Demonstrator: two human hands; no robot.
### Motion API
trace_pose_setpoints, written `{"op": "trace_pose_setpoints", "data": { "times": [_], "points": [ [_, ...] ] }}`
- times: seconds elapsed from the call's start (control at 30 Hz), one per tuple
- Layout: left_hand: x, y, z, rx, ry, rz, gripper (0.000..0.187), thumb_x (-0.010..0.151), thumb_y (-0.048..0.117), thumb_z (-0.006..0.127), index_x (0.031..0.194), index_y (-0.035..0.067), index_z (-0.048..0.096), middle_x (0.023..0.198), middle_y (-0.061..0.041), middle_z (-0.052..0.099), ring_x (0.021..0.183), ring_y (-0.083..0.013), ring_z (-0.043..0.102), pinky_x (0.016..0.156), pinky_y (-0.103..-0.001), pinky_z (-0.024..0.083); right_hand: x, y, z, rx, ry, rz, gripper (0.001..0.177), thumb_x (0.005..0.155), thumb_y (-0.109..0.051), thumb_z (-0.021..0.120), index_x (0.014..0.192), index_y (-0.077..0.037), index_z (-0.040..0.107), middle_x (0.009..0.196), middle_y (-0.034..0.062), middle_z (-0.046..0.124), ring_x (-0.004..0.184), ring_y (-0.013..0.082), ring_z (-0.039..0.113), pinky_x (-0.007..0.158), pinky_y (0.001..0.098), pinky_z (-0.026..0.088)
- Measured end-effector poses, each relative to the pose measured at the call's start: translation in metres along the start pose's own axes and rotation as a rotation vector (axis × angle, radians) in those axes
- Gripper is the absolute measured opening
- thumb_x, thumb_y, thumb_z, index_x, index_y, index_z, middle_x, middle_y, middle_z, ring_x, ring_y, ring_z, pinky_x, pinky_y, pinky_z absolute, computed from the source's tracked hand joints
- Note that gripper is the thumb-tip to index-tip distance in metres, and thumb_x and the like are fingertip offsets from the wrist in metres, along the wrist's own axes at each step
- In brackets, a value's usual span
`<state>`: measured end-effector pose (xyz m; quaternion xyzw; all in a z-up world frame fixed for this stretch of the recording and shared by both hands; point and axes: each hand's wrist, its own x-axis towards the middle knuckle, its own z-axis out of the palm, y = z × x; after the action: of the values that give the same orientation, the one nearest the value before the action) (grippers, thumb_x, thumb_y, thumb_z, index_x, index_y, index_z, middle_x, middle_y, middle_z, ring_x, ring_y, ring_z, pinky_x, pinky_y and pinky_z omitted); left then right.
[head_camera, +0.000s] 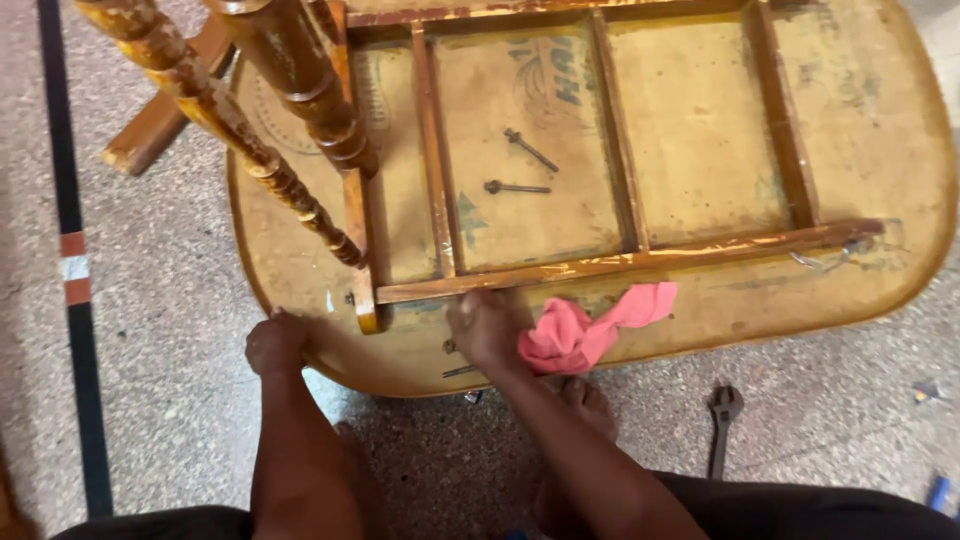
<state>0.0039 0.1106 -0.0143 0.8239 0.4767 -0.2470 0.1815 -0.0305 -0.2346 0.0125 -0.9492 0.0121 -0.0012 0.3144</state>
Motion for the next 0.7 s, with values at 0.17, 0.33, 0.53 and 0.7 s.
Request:
{"op": "trace_pose_setpoints", "data": {
  "times": [0.17,0.33,0.53,0.7],
  "points": [
    [-0.062,0.019,-0.044,-0.087,-0.064,-0.068,0.067,0.111,0.05,0.035,0.111,-0.004,0.074,0.103,-0.02,0.078,0.089,-0.0325,0.079,0.078,-0.041,0.061,0.002,-0.067,-0.032,-0.088,-0.132,-0.252,0.056,0.082,-0.03,0.078,0.13,-0.009,0.059,0.134,0.0132,0.052,0.131,0.0349,0.041,0.109,0.058,0.028],
    [-0.073,0.014,-0.054,-0.094,-0.078,-0.031,0.068,0.109,0.052,0.033,0.112,0.0,0.076,0.1,-0.019,0.079,0.091,-0.0328,0.078,0.086,-0.043,0.058,0.012,-0.069,-0.031,-0.164,-0.036,-0.384,0.066,0.079,-0.029,0.077,0.138,-0.009,0.055,0.137,0.0113,0.051,0.132,0.0374,0.038,0.108,0.0603,0.023],
    [-0.026,-0.014,-0.013,-0.07,0.05,0.084,0.071,0.105,0.057,0.036,0.12,-0.002,0.072,0.122,-0.027,0.069,0.116,-0.0431,0.065,0.099,-0.052,0.05,0.03,-0.035,-0.005,-0.141,-0.075,-0.402,0.044,0.09,-0.025,0.072,0.131,-0.017,0.06,0.133,0.0012,0.058,0.133,0.0287,0.043,0.108,0.0566,0.023],
    [-0.001,-0.027,0.001,-0.061,0.059,0.157,0.071,0.105,0.054,0.037,0.118,-0.007,0.071,0.123,-0.033,0.066,0.119,-0.049,0.062,0.103,-0.054,0.048,0.028,-0.029,0.004,-0.181,-0.042,-0.406,0.043,0.086,-0.025,0.073,0.127,-0.018,0.062,0.133,0.0016,0.059,0.13,0.0281,0.044,0.104,0.0587,0.021]
  ]
}}
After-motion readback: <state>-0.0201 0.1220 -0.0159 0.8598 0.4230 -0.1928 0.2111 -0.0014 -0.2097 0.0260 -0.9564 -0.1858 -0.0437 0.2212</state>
